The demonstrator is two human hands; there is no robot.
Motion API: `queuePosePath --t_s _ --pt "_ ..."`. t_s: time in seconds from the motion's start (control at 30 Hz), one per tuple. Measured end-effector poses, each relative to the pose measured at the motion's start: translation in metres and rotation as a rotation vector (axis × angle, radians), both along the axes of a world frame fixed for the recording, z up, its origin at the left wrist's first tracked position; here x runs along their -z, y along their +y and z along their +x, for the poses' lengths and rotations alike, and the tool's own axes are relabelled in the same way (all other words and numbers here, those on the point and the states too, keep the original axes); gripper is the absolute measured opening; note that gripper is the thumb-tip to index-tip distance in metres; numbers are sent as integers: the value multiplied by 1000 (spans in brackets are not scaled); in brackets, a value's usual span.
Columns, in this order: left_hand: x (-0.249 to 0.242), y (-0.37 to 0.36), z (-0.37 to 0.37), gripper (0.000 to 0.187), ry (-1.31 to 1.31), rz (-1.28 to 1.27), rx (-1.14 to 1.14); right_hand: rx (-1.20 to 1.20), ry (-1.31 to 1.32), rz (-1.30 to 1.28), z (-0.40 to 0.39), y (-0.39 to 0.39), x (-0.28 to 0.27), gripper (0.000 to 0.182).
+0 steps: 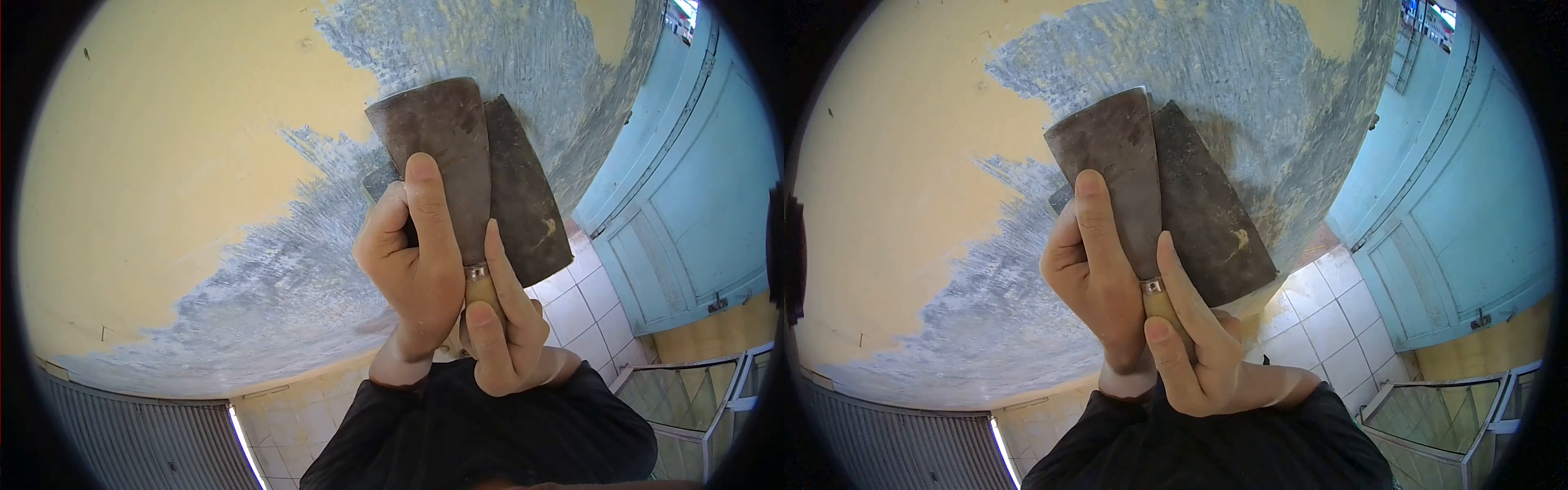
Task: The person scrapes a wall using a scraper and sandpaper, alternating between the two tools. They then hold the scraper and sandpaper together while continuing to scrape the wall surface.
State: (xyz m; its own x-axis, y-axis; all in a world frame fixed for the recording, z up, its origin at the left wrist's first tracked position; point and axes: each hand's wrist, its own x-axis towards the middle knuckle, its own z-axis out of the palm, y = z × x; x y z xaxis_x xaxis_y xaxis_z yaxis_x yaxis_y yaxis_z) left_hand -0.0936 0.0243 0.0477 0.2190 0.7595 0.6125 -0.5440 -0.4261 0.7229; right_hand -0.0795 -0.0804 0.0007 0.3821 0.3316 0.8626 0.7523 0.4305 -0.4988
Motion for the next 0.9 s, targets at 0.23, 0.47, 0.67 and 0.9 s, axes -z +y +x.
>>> queuePosePath --t_s 0.23,0.47,0.67,0.9 --pt "17 -2 -6 45 104 26 -79 -96 317 -238 -16 -20 -9 54" --pt "-15 -3 1 47 -59 -11 10 -95 153 -280 -6 -17 -25 61" --pt "16 -4 -5 47 80 -8 -71 -8 144 -161 -6 -12 4 52" --pt "-12 -1 0 46 -20 13 -38 -93 184 -323 -4 -15 -19 61"
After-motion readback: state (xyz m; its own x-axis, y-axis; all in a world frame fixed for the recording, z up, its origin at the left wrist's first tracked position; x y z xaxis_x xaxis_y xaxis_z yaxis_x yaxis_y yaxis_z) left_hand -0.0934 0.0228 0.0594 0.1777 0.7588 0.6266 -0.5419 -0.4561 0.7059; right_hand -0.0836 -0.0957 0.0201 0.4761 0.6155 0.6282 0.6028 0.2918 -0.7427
